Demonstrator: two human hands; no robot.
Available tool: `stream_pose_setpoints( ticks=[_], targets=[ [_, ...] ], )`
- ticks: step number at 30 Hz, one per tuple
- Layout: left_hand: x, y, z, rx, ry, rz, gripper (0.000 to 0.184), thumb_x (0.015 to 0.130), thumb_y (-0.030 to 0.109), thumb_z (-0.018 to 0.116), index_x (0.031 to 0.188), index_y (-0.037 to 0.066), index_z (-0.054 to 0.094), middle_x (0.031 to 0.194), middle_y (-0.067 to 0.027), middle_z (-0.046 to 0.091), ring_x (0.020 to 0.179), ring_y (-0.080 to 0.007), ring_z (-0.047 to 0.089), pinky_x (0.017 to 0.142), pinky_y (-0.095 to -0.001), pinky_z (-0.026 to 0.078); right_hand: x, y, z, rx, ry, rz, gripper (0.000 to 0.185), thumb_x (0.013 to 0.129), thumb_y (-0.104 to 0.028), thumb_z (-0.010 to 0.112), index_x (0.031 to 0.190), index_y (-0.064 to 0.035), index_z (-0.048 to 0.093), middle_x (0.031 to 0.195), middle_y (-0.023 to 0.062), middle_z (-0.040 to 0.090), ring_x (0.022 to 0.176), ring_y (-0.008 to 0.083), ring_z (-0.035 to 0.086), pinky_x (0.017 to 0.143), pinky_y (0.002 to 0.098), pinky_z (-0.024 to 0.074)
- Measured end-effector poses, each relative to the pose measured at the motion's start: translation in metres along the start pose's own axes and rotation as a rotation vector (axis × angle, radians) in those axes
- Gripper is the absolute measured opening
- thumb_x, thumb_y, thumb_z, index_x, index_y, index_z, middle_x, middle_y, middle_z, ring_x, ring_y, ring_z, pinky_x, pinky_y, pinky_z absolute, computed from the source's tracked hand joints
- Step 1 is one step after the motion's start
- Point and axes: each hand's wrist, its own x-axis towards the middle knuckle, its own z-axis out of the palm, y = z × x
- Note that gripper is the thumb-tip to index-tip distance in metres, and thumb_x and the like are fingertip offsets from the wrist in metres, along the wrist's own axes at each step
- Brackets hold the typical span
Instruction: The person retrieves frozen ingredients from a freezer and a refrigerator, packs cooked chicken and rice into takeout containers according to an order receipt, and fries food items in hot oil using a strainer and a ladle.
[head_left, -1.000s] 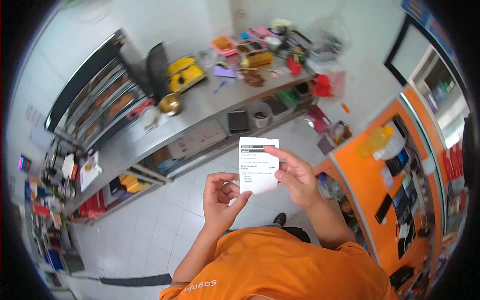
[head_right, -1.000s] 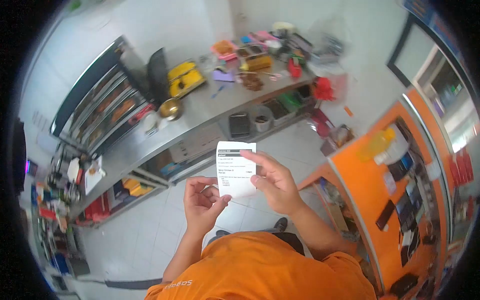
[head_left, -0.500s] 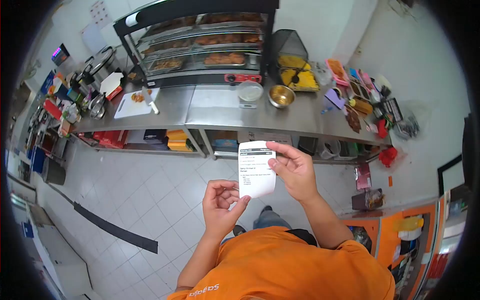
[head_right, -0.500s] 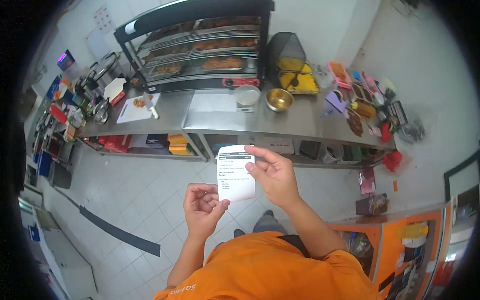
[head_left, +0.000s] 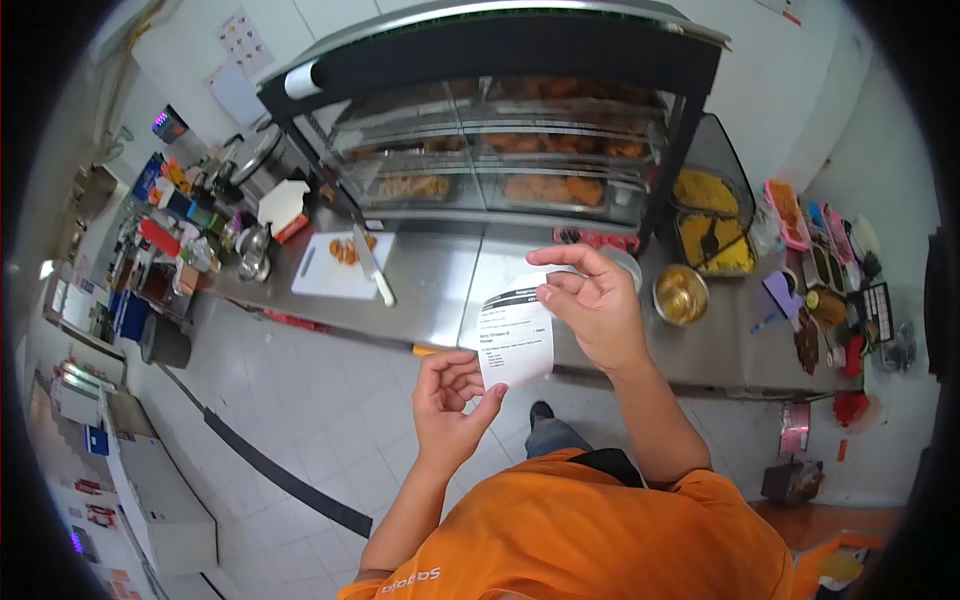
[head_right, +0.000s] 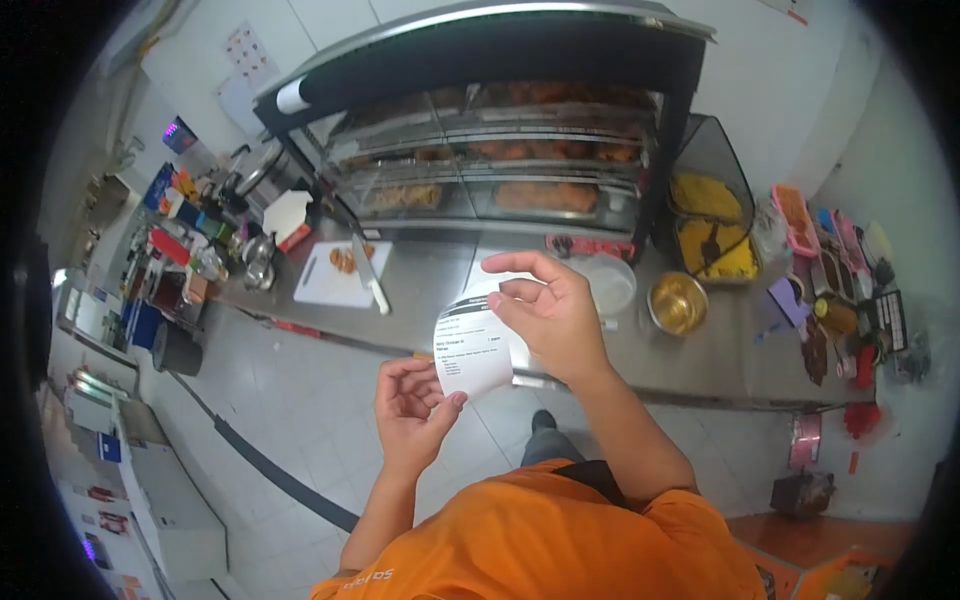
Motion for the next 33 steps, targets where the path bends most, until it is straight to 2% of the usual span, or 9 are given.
stream_pose_setpoints(
  ticks=[3, 10, 14, 15, 22, 27, 30, 32, 33],
  targets=[
    [0.075, -0.001, 0.001, 0.047, -0.070, 0.084, 0.052, 0.081, -0.013, 0.074, 0.123, 0.000, 0.048, 0.112, -0.0151, 0.066, 0.094, -0.0171, 0.068, 0.080, -0.0289, 0.059, 0.072, -0.019, -0.004, -0.026, -0.047, 0.001, 0.034, 0.087, 0.009, 0.069, 0.120, 0.0059, 0.060, 0.123, 0.0133, 0.062, 0.102, 0.0148, 0.065, 0.091, 0.0287, 0.0560],
    [0.206, 0.006, -0.022, 0.150, -0.134, 0.236, 0.049, 0.081, -0.013, 0.074, 0.125, -0.004, 0.054, 0.113, -0.0139, 0.066, 0.096, -0.0171, 0.068, 0.082, -0.0294, 0.058, 0.219, -0.043, 0.013, -0.417, -0.238, -0.318, 0.029, 0.084, 0.007, 0.071, 0.112, 0.0017, 0.065, 0.132, 0.0126, 0.056, 0.108, 0.0156, 0.063, 0.095, 0.0294, 0.0539],
    [0.291, 0.013, -0.026, -0.131, -0.088, 0.249, 0.056, 0.082, -0.014, 0.073, 0.130, -0.001, 0.047, 0.118, -0.0156, 0.063, 0.098, -0.0166, 0.067, 0.084, -0.0292, 0.058, 0.292, -0.067, 0.047, -0.913, -0.169, -0.624, 0.024, 0.083, 0.010, 0.065, 0.106, 0.0020, 0.066, 0.123, 0.0144, 0.061, 0.098, 0.0197, 0.069, 0.085, 0.0307, 0.0579],
    [0.312, 0.009, -0.028, -0.156, -0.094, 0.277, 0.056, 0.083, -0.013, 0.072, 0.130, 0.001, 0.044, 0.117, -0.0155, 0.062, 0.099, -0.0173, 0.066, 0.085, -0.0287, 0.057, 0.312, -0.069, 0.053, -1.000, -0.158, -0.756, 0.021, 0.083, 0.010, 0.065, 0.102, 0.0019, 0.067, 0.114, 0.0144, 0.064, 0.089, 0.0251, 0.070, 0.078, 0.0337, 0.0576],
    [0.417, 0.012, -0.031, -0.426, -0.147, 0.327, 0.050, 0.084, -0.014, 0.069, 0.126, 0.001, 0.046, 0.114, -0.0142, 0.059, 0.099, -0.0170, 0.066, 0.078, -0.0268, 0.058, 0.401, -0.068, 0.064, -1.357, -0.124, -0.994, 0.012, 0.084, 0.007, 0.066, 0.095, 0.0029, 0.065, 0.104, 0.0135, 0.063, 0.088, 0.0294, 0.068, 0.075, 0.0380, 0.0556],
    [0.445, -0.004, -0.037, -0.431, -0.304, 0.257, 0.051, 0.084, -0.014, 0.068, 0.123, 0.003, 0.039, 0.112, -0.0129, 0.058, 0.095, -0.0156, 0.065, 0.078, -0.0259, 0.057, 0.409, -0.059, 0.065, -1.608, 0.025, -1.082, 0.010, 0.084, 0.001, 0.066, 0.093, -0.0015, 0.065, 0.104, 0.0116, 0.059, 0.096, 0.0302, 0.062, 0.082, 0.0418, 0.0510],
    [0.454, -0.020, -0.040, -0.498, -0.326, 0.210, 0.052, 0.084, -0.013, 0.069, 0.122, 0.003, 0.039, 0.111, -0.0124, 0.058, 0.093, -0.0154, 0.065, 0.077, -0.0249, 0.056, 0.391, -0.061, 0.070, -1.983, 0.134, -0.894, 0.014, 0.083, -0.003, 0.063, 0.096, -0.0057, 0.068, 0.102, 0.0125, 0.060, 0.098, 0.0313, 0.060, 0.084, 0.0433, 0.0467],
    [0.453, -0.029, -0.044, -0.449, -0.339, 0.229, 0.049, 0.084, -0.010, 0.071, 0.120, 0.003, 0.041, 0.110, -0.0122, 0.058, 0.091, -0.0127, 0.064, 0.075, -0.0237, 0.055, 0.387, -0.060, 0.069, -2.075, 0.062, -0.807, 0.020, 0.084, -0.007, 0.060, 0.102, -0.0071, 0.068, 0.102, 0.0135, 0.062, 0.099, 0.0332, 0.059, 0.084, 0.0437, 0.0443],
    [0.450, -0.030, -0.050, -0.385, -0.309, 0.328, 0.046, 0.085, -0.006, 0.073, 0.119, 0.004, 0.044, 0.113, -0.0114, 0.059, 0.088, -0.0110, 0.064, 0.073, -0.0231, 0.055, 0.387, -0.056, 0.071, -2.093, 0.068, -0.894, 0.025, 0.085, -0.007, 0.058, 0.108, -0.0041, 0.068, 0.103, 0.0145, 0.064, 0.101, 0.0342, 0.059, 0.086, 0.0440, 0.0439]
  ],
)
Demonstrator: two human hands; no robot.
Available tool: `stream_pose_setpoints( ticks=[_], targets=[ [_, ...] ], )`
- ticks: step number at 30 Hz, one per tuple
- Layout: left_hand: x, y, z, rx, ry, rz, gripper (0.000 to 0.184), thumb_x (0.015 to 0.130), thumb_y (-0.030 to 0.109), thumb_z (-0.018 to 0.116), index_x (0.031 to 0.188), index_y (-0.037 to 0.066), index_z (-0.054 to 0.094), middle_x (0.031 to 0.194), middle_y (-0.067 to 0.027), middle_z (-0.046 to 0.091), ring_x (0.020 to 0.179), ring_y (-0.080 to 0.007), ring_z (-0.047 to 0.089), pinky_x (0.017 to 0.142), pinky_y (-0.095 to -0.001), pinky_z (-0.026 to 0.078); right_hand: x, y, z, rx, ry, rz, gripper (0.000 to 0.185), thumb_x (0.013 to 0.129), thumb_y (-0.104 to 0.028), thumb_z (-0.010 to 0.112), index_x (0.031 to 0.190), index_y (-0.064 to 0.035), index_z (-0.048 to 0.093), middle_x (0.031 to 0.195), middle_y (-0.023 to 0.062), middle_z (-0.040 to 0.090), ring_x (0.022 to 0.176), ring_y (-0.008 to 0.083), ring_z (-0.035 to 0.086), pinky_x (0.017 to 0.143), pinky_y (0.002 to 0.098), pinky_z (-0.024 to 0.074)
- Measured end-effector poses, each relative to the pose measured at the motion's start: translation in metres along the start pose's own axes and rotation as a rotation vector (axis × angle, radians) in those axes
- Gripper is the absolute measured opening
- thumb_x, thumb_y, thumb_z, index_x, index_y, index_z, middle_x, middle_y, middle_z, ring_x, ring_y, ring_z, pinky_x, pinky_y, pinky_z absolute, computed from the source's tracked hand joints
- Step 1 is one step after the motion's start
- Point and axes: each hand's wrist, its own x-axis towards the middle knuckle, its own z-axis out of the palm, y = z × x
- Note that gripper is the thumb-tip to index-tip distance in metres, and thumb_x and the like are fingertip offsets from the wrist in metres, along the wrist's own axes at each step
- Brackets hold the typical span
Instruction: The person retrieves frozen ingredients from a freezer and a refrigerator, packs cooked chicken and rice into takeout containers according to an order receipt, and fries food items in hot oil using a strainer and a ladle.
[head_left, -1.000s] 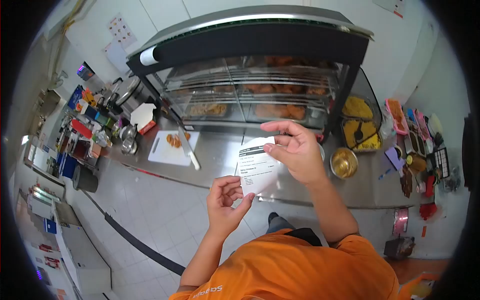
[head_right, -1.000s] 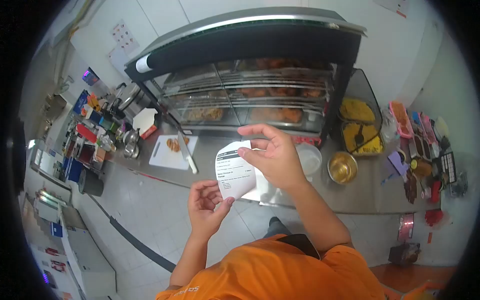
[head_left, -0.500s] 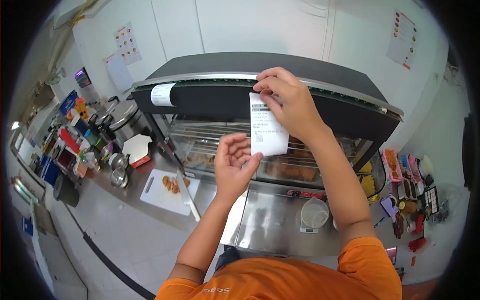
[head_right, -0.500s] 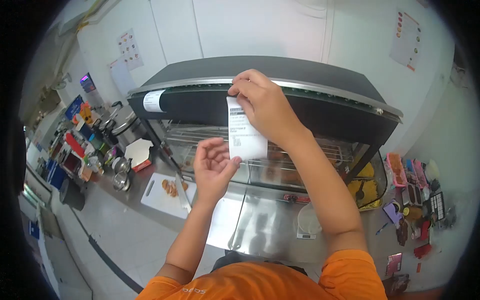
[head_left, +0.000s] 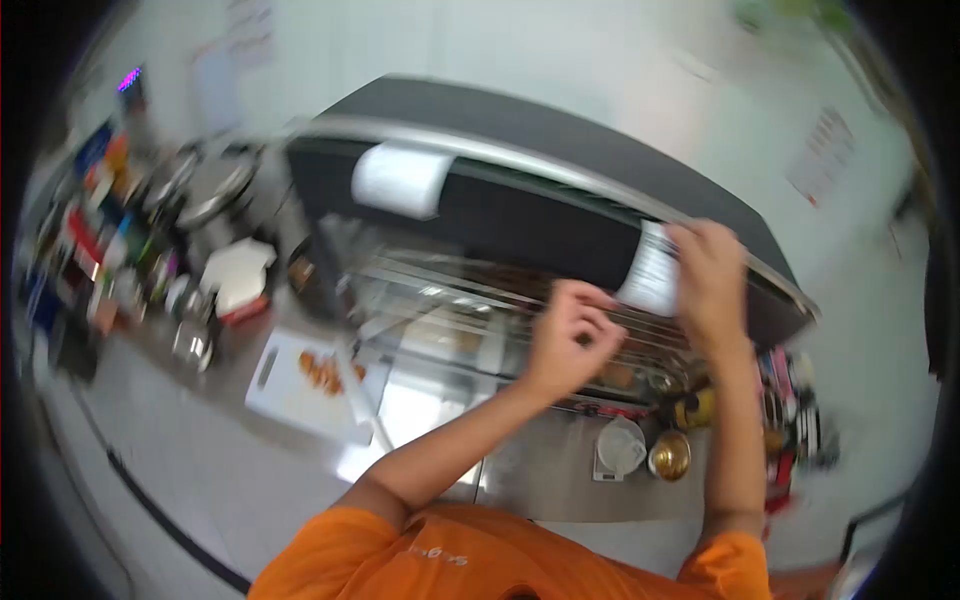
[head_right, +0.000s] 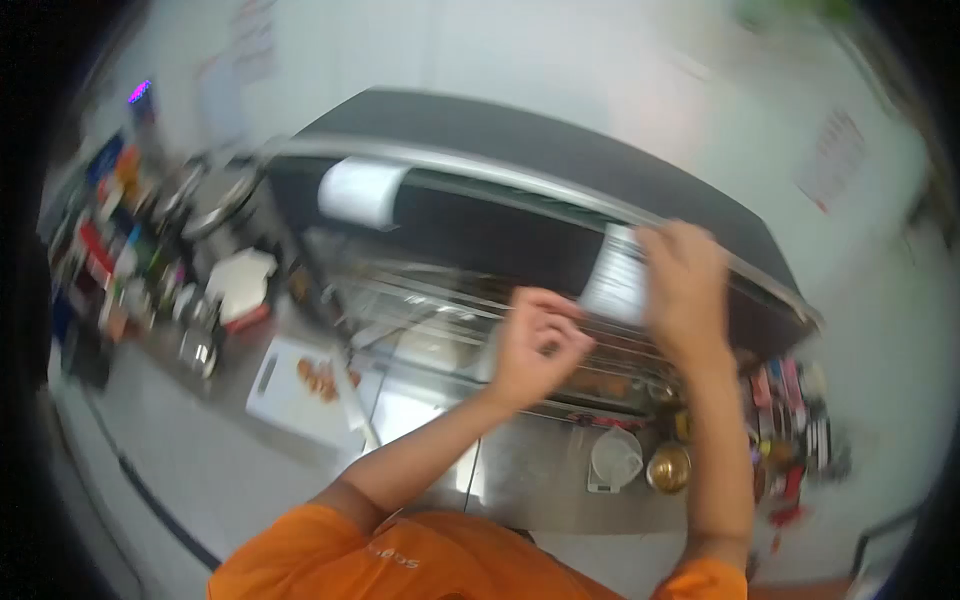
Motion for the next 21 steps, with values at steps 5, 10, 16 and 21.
stream_pose_setpoints(
  ticks=[5, 10, 16, 21],
  targets=[
    [-0.084, -0.008, -0.055, 0.191, -0.093, -0.153, 0.036, 0.087, 0.005, 0.075, 0.115, 0.005, 0.052, 0.102, -0.0038, 0.066, 0.077, -0.0095, 0.061, 0.066, -0.0250, 0.050, -0.002, -0.030, -0.026, -0.155, -0.176, -0.013, 0.039, 0.089, -0.010, 0.059, 0.128, -0.0034, 0.060, 0.121, 0.0131, 0.061, 0.117, 0.0321, 0.053, 0.103, 0.0442, 0.0331],
    [-0.237, -0.006, -0.140, 0.453, -0.053, -0.486, 0.029, 0.091, 0.013, 0.073, 0.113, 0.006, 0.055, 0.093, -0.0044, 0.067, 0.072, -0.0126, 0.060, 0.066, -0.0290, 0.051, -0.005, -0.021, -0.021, -0.312, -0.222, 0.053, 0.038, 0.091, -0.013, 0.060, 0.128, -0.0034, 0.058, 0.122, 0.0098, 0.057, 0.118, 0.0283, 0.052, 0.103, 0.0460, 0.0340],
    [-0.491, 0.021, -0.251, 0.893, 0.343, -0.817, 0.026, 0.090, 0.013, 0.069, 0.112, 0.003, 0.058, 0.093, -0.0118, 0.069, 0.081, -0.0233, 0.068, 0.073, -0.0351, 0.054, -0.009, -0.035, -0.021, -0.278, -0.170, 0.134, 0.038, 0.091, -0.012, 0.062, 0.128, -0.0069, 0.056, 0.122, 0.0097, 0.060, 0.119, 0.0267, 0.053, 0.104, 0.0494, 0.0332],
    [-0.711, 0.079, -0.301, 1.100, 0.508, -1.376, 0.034, 0.083, 0.030, 0.080, 0.102, 0.006, 0.065, 0.087, -0.0147, 0.071, 0.084, -0.0275, 0.072, 0.073, -0.0393, 0.057, 0.004, -0.136, -0.046, 0.060, 0.122, 0.012, 0.037, 0.086, -0.018, 0.069, 0.121, -0.0087, 0.061, 0.130, 0.0087, 0.062, 0.118, 0.0282, 0.055, 0.099, 0.0467, 0.0342]
  ],
)
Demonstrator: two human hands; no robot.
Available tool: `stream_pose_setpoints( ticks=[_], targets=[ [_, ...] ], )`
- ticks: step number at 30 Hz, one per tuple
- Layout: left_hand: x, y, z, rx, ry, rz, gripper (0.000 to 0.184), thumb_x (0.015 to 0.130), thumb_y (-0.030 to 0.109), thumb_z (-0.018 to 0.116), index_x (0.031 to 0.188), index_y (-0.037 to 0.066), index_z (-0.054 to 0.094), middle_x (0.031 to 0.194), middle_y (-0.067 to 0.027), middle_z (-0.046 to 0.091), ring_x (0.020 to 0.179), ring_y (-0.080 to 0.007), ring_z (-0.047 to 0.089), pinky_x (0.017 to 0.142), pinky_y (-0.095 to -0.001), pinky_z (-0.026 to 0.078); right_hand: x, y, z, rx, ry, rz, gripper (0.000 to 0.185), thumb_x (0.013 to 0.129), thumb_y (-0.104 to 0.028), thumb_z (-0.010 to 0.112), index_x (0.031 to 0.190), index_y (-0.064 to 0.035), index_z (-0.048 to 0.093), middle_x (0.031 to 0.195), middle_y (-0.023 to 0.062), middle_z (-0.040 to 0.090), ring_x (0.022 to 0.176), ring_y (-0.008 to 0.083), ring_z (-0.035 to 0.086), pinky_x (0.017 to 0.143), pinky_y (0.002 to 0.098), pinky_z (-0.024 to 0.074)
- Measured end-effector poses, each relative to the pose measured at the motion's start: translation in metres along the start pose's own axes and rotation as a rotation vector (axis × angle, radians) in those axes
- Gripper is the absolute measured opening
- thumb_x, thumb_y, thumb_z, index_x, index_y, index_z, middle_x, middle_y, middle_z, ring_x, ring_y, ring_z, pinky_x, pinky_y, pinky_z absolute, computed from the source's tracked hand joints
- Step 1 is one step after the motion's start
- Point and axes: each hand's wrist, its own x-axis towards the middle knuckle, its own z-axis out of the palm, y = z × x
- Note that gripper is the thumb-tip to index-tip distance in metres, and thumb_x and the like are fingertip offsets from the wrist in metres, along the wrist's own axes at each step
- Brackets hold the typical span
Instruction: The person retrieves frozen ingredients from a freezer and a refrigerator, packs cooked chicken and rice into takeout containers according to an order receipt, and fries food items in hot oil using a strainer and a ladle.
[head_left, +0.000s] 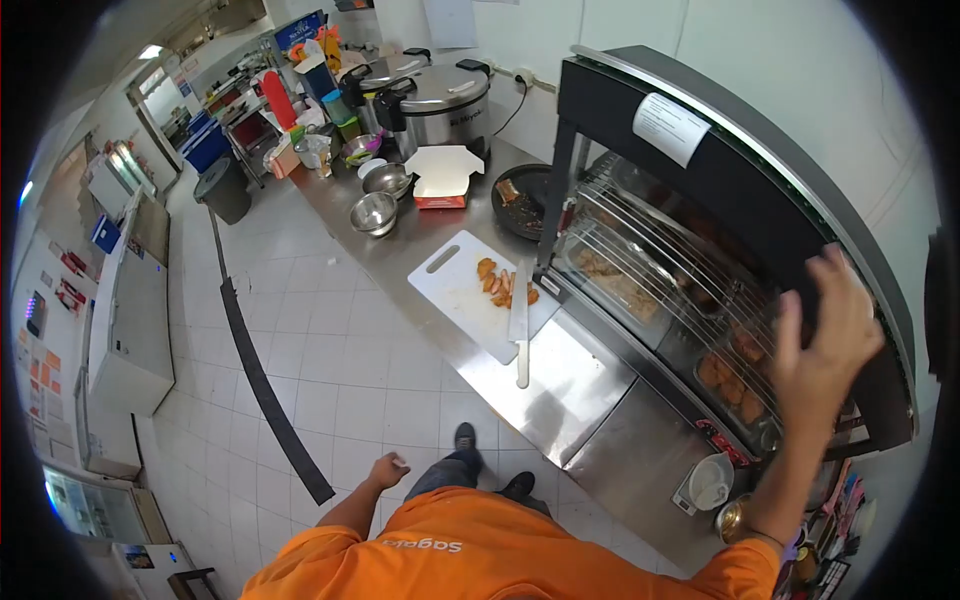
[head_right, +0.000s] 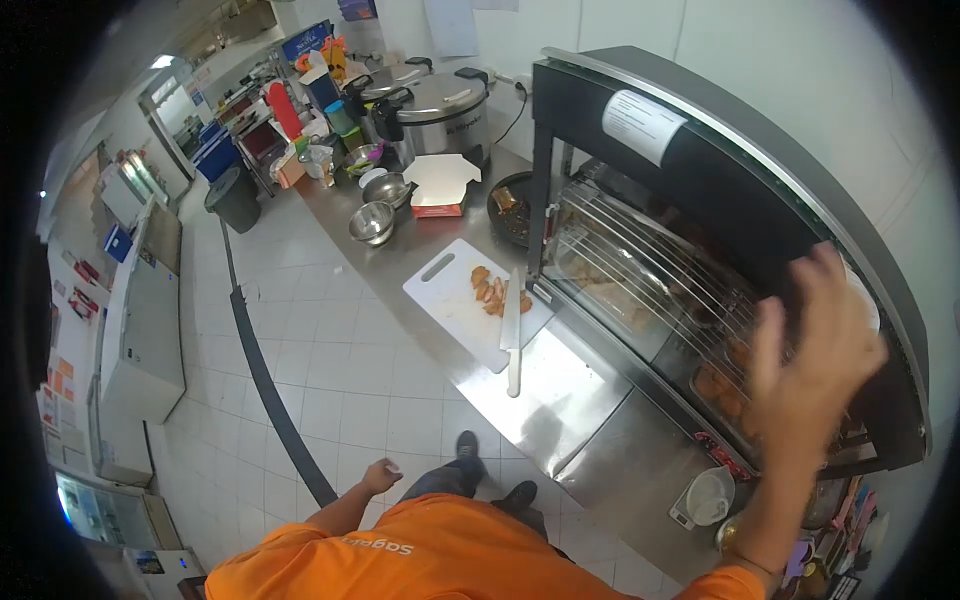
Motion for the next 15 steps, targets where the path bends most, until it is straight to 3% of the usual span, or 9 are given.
stream_pose_setpoints(
  ticks=[3, 5, 7, 8, 11, 15],
  targets=[
    [-0.031, -0.028, -0.006, -0.368, -0.050, -0.324, 0.034, 0.084, 0.034, 0.081, 0.098, 0.007, 0.067, 0.082, -0.0104, 0.072, 0.081, -0.0234, 0.071, 0.072, -0.0380, 0.057, -0.034, -0.080, 0.023, 0.440, -0.271, -0.083, 0.038, 0.079, -0.023, 0.073, 0.113, -0.0093, 0.064, 0.127, 0.0107, 0.063, 0.116, 0.0292, 0.057, 0.095, 0.0463, 0.0357],
    [-0.037, -0.041, -0.006, -0.473, -0.076, -0.218, 0.035, 0.085, 0.036, 0.080, 0.100, 0.007, 0.068, 0.086, -0.0094, 0.073, 0.084, -0.0201, 0.069, 0.074, -0.0364, 0.056, -0.070, -0.143, 0.049, 0.720, -0.551, -0.097, 0.038, 0.078, -0.024, 0.074, 0.111, -0.0069, 0.067, 0.120, 0.0132, 0.068, 0.110, 0.0300, 0.061, 0.096, 0.0460, 0.0367],
    [-0.034, -0.035, -0.017, -0.532, -0.142, -0.211, 0.035, 0.087, 0.036, 0.078, 0.104, 0.006, 0.070, 0.094, -0.0088, 0.073, 0.090, -0.0160, 0.066, 0.080, -0.0326, 0.054, -0.111, -0.212, 0.090, 1.080, -0.882, -0.080, 0.035, 0.085, -0.026, 0.071, 0.111, -0.0033, 0.072, 0.111, 0.0177, 0.072, 0.109, 0.0337, 0.065, 0.097, 0.0457, 0.0481],
    [-0.031, -0.038, -0.023, -0.542, -0.233, -0.137, 0.034, 0.088, 0.035, 0.078, 0.105, 0.006, 0.070, 0.096, -0.0079, 0.073, 0.092, -0.0157, 0.065, 0.082, -0.0320, 0.053, -0.128, -0.249, 0.106, 1.155, -1.126, -0.026, 0.034, 0.088, -0.027, 0.068, 0.113, -0.0042, 0.070, 0.114, 0.0175, 0.071, 0.111, 0.0355, 0.065, 0.094, 0.0465, 0.0517],
    [-0.008, -0.074, -0.048, -0.423, -0.485, 0.032, 0.026, 0.090, 0.027, 0.074, 0.106, 0.007, 0.072, 0.100, -0.0033, 0.071, 0.091, -0.0148, 0.064, 0.083, -0.0311, 0.052, -0.186, -0.359, 0.127, 1.131, -1.222, -0.200, 0.035, 0.091, -0.031, 0.067, 0.116, -0.0061, 0.066, 0.111, 0.0171, 0.070, 0.108, 0.0365, 0.065, 0.093, 0.0476, 0.0514],
    [-0.013, -0.084, -0.139, -0.386, -0.653, -0.286, 0.022, 0.091, 0.015, 0.070, 0.111, 0.007, 0.069, 0.099, -0.0028, 0.070, 0.089, -0.0137, 0.062, 0.082, -0.0311, 0.052, -0.204, -0.481, 0.107, 1.166, -1.430, -0.365, 0.038, 0.091, -0.031, 0.066, 0.121, -0.0071, 0.062, 0.112, 0.0163, 0.069, 0.109, 0.0370, 0.064, 0.091, 0.0480, 0.0516]
  ],
)
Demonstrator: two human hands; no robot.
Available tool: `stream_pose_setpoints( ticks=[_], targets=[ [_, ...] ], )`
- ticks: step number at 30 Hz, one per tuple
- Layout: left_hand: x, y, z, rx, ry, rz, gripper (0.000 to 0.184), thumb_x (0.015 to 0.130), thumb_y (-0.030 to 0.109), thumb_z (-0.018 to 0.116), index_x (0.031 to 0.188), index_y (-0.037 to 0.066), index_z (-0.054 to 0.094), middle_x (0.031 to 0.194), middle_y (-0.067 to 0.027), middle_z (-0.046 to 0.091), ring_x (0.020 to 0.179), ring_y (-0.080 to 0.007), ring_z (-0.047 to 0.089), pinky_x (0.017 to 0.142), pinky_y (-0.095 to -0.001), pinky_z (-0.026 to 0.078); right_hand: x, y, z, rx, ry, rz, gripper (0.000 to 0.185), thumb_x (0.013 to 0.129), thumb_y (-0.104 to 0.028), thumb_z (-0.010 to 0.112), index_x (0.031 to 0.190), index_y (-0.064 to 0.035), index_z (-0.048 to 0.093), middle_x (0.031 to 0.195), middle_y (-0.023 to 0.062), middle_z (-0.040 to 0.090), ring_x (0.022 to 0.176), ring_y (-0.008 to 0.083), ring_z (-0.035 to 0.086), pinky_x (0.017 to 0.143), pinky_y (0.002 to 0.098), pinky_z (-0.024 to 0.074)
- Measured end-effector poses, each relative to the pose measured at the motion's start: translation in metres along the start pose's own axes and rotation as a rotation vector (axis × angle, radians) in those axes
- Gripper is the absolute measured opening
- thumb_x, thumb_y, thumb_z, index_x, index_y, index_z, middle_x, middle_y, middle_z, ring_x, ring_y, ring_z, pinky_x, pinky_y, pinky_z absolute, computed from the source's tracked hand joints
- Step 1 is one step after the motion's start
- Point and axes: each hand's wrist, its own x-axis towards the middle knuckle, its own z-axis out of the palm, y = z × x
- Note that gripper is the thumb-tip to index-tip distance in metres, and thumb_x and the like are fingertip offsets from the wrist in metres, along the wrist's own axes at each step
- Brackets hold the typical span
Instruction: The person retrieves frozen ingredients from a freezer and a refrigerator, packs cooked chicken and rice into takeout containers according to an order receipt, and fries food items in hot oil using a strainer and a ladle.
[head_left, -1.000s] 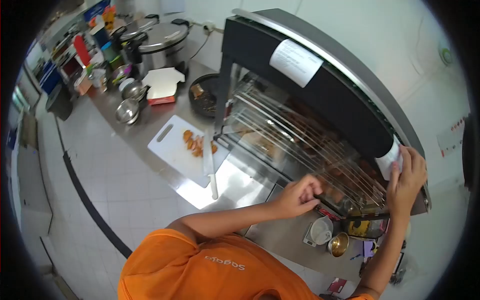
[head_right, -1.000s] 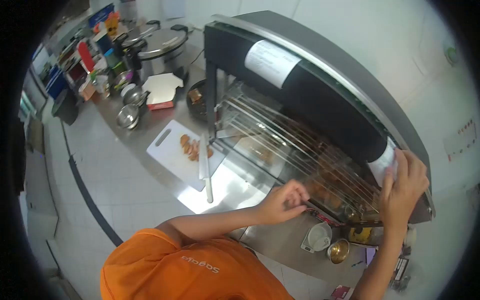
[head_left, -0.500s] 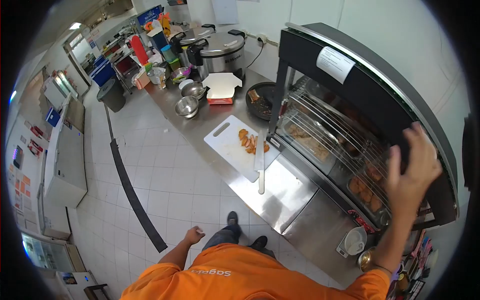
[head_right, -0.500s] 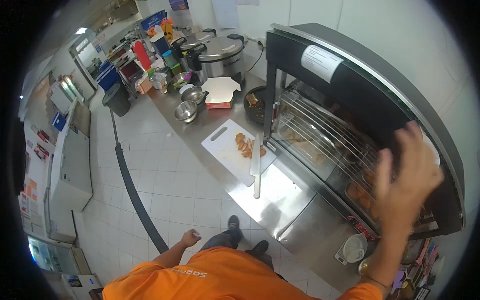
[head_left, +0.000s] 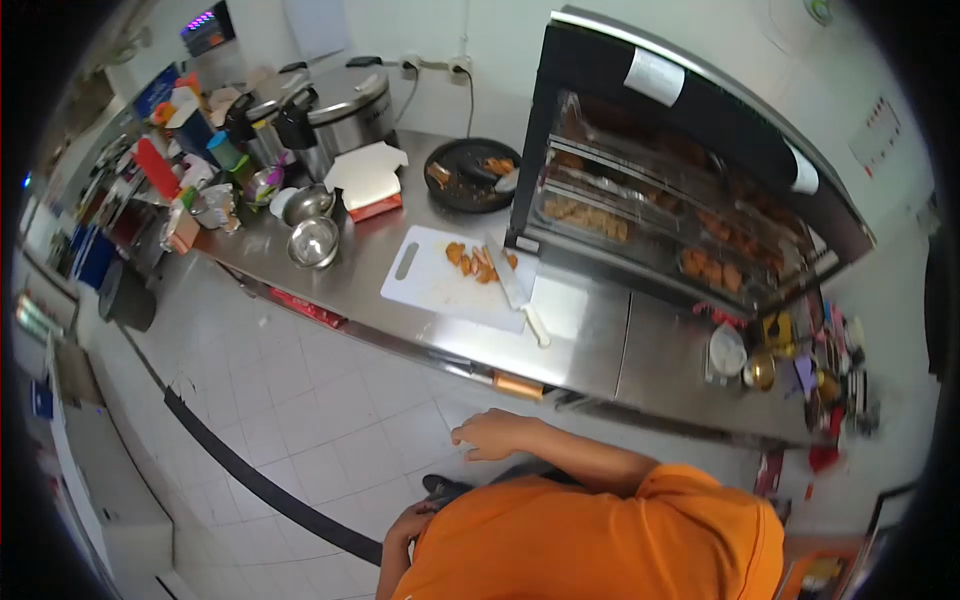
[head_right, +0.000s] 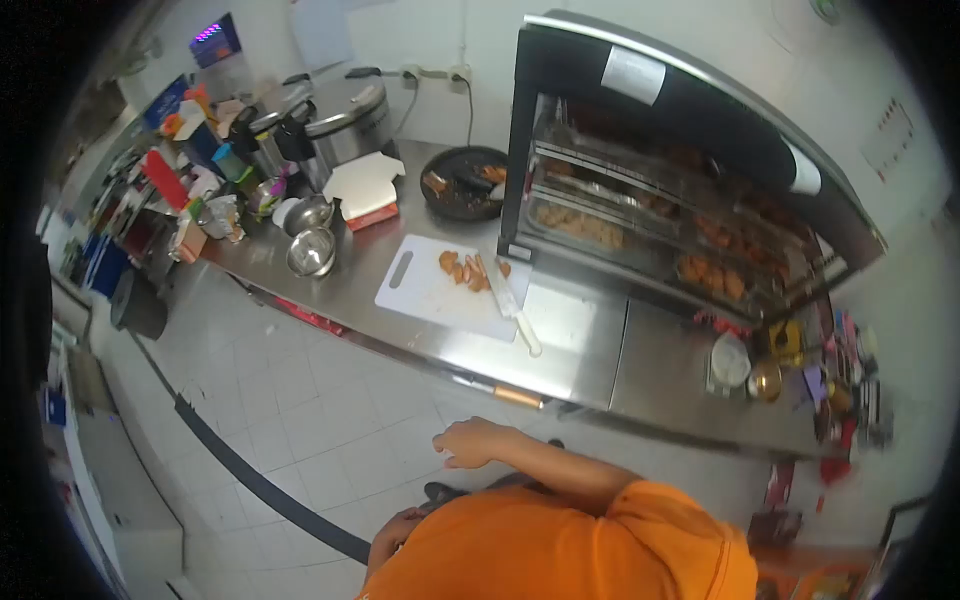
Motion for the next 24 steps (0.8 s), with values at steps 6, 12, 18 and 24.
stream_pose_setpoints(
  ticks=[6, 12, 18, 24],
  targets=[
    [-0.048, -0.066, -0.097, -0.217, 0.059, 0.169, 0.023, 0.090, 0.015, 0.073, 0.112, 0.009, 0.069, 0.102, -0.0064, 0.070, 0.096, -0.0150, 0.063, 0.081, -0.0296, 0.051, 0.083, -0.054, 0.029, 0.038, -0.131, 0.093, 0.040, 0.092, -0.033, 0.066, 0.123, -0.0079, 0.061, 0.117, 0.0172, 0.068, 0.112, 0.0371, 0.063, 0.090, 0.0489, 0.0522],
    [-0.051, -0.068, -0.179, 0.041, 0.106, 0.099, 0.038, 0.093, 0.033, 0.068, 0.125, 0.012, 0.068, 0.120, -0.0136, 0.069, 0.114, -0.0253, 0.064, 0.094, -0.0359, 0.051, 0.144, -0.061, -0.003, 0.013, -0.088, 0.270, 0.041, 0.096, -0.041, 0.061, 0.122, -0.0091, 0.062, 0.112, 0.0186, 0.069, 0.109, 0.0393, 0.065, 0.090, 0.0496, 0.0521],
    [-0.010, -0.105, -0.309, 0.393, -0.021, 0.027, 0.050, 0.094, 0.046, 0.061, 0.133, 0.014, 0.064, 0.131, -0.0151, 0.065, 0.123, -0.0311, 0.060, 0.101, -0.0394, 0.049, 0.259, -0.027, -0.035, 0.058, -0.107, 0.255, 0.045, 0.105, -0.045, 0.043, 0.116, -0.0072, 0.064, 0.108, 0.0242, 0.068, 0.106, 0.0422, 0.064, 0.091, 0.0502, 0.0495],
    [-0.013, -0.073, -0.457, 0.606, -0.067, 0.081, 0.057, 0.095, 0.053, 0.055, 0.135, 0.014, 0.063, 0.136, -0.0175, 0.063, 0.126, -0.0351, 0.059, 0.103, -0.0423, 0.049, 0.448, -0.046, -0.115, 0.084, -0.122, 0.167, 0.053, 0.105, -0.049, 0.040, 0.116, -0.0044, 0.065, 0.110, 0.0244, 0.068, 0.107, 0.0450, 0.062, 0.094, 0.0509, 0.0477]
  ],
)
